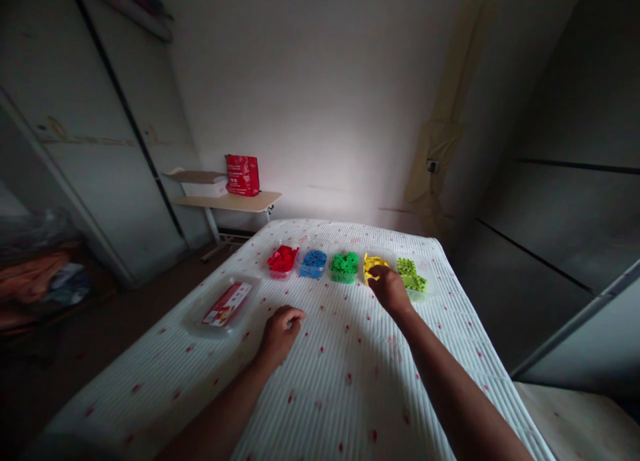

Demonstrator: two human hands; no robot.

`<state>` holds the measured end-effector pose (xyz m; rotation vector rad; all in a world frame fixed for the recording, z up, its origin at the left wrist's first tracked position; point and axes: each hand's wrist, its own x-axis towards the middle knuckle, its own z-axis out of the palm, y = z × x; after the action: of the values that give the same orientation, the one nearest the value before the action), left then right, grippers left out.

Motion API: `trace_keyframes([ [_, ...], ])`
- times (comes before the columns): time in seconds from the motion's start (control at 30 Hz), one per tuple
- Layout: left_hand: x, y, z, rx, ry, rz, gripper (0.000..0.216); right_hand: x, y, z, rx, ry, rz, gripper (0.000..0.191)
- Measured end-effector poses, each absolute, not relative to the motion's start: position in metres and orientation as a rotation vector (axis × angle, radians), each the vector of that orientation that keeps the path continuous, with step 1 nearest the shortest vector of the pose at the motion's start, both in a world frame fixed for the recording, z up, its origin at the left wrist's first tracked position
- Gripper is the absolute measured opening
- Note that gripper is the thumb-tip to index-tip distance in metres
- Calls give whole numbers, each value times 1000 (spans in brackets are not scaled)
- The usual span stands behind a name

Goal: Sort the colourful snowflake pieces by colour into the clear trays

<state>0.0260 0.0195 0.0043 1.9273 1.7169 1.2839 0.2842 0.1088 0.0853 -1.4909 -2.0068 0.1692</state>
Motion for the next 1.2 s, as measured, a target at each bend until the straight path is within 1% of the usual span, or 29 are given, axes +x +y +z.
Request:
trace_keyframes([
  [0.13,24,18,5,2050,1777,1240,26,281,74,43,-1354,-2226,211,21],
  [0.23,16,24,20,2128,1927,1126,28,285,53,24,-1296,-2356,215,23],
  [0.33,2,39,46,2153,2147,953,29,287,44,17,-1285,-2354,191,26],
  [0.47,-17,69,76,2187,2414,600,25,285,46,12,-1300,-2344,151,26],
  [0.57,-24,85,83,2198,2454,373,22,284,48,9,-1308,-2346,126,27],
  [0.67,-27,94,80,2176,2417,255,21,284,48,8,-1317,-2331,122,27],
  [0.87,-29,100,74,2173,2445,264,26,283,47,8,-1337,-2327,99,27],
  [1.03,-36,106,75,2168,2420,295,22,284,48,6,-1343,-2339,91,26],
  [1.2,-50,113,76,2204,2331,440,18,285,49,3,-1337,-2340,74,24],
])
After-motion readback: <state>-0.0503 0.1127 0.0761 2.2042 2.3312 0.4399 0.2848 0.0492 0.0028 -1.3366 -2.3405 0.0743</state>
